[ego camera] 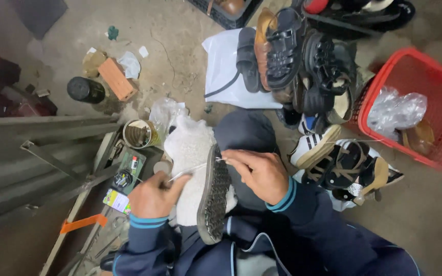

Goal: Hand-sewing a shoe sole using a sewing awl and thread to repair the footwear.

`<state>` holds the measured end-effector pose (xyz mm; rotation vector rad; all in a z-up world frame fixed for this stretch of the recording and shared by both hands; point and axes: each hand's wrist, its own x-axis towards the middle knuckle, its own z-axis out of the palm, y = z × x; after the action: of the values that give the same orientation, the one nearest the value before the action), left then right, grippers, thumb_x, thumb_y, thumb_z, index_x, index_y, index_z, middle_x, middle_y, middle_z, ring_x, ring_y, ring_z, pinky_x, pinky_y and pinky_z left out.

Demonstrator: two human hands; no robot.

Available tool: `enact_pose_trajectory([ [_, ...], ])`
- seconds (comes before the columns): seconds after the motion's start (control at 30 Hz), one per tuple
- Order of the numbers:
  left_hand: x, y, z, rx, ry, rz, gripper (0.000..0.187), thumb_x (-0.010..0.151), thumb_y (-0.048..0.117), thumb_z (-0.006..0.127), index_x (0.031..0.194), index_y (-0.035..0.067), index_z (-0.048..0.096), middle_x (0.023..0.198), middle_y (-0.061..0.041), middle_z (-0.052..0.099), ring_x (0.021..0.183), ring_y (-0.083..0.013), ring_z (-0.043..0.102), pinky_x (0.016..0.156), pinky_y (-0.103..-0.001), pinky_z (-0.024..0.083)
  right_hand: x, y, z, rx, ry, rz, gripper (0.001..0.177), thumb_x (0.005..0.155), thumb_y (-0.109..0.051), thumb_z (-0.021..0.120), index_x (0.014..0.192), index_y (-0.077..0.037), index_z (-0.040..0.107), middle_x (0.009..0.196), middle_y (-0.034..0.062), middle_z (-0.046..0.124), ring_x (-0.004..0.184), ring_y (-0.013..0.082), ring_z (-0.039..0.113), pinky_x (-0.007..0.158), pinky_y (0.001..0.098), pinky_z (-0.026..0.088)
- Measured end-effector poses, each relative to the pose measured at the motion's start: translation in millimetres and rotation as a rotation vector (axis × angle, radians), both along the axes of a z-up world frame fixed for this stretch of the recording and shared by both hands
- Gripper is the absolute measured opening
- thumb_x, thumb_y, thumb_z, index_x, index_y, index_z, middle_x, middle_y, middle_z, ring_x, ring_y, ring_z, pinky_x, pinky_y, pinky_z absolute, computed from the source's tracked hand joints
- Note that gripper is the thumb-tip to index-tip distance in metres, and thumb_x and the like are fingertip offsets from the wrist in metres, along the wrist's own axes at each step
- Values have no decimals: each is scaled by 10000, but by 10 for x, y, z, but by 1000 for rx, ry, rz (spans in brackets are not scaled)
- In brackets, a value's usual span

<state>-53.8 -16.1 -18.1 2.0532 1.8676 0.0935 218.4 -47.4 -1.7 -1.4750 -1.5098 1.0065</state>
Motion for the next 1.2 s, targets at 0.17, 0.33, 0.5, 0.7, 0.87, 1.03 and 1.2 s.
enact_pose_trajectory([
  [0.17, -129, -109, 28, -31, -68, 62, 572, 763, 656, 818, 681, 127, 616, 505, -95, 627, 578, -338, 698, 586, -425, 553, -19, -26, -6, 66, -244, 120, 183, 995, -116, 600, 1031, -60, 771, 795, 169, 756, 692, 378, 732, 474, 456, 604],
  [0.33, 149, -136, 3, -71, -304, 114, 448, 763, 513, 881, 719, 139, 638, 520, -82, 639, 578, -336, 710, 536, -423, 553, 64, -125, 141, 24, -47, 177, 258, 936, -111, 502, 895, -138, 756, 552, 35, 607, 477, 231, 624, 327, 317, 489],
  [0.5, 83, -184, -207, -161, -760, 267, 268, 935, 240, 770, 719, 102, 694, 514, -57, 645, 503, -156, 615, 496, -291, 537, 204, -356, 237, -15, 547, 219, 178, 948, -215, 615, 876, -55, 645, 1367, 296, 625, 1119, 333, 694, 866, 495, 588],
  [0.7, 288, -268, -31, -154, -925, 108, 354, 861, -3, 761, 1204, 50, 689, 699, 50, 534, 586, -60, 459, 545, -202, 396, 4, -552, 445, -79, 772, 234, 198, 838, -70, 719, 973, -49, 575, 1303, 239, 617, 1001, 236, 604, 954, 413, 519],
  [0.87, 488, -214, 95, -17, -758, -32, 323, 814, 8, 721, 1132, 63, 712, 812, -23, 683, 622, -131, 565, 591, -261, 488, -381, -535, 607, 19, -13, 175, 915, 634, -326, 925, 1375, 16, 510, 1490, 180, 523, 931, 206, 655, 736, 294, 544],
  [1.03, 463, -282, 113, -395, -1112, -32, 81, 913, 19, 670, 987, 13, 703, 798, 11, 676, 618, -64, 489, 584, -203, 388, -268, -551, 584, 83, -258, 60, 680, 763, -170, 601, 1389, 64, 472, 1460, 250, 530, 1115, 360, 704, 914, 395, 582],
  [1.2, 672, -405, 413, 10, -779, -246, 96, 746, 26, 667, 793, 46, 586, 716, -44, 549, 550, -214, 468, 543, -314, 424, -82, -573, 493, 9, -214, 38, 614, 791, -175, 533, 1349, 79, 529, 1387, 239, 578, 1100, 378, 677, 911, 394, 545],
])
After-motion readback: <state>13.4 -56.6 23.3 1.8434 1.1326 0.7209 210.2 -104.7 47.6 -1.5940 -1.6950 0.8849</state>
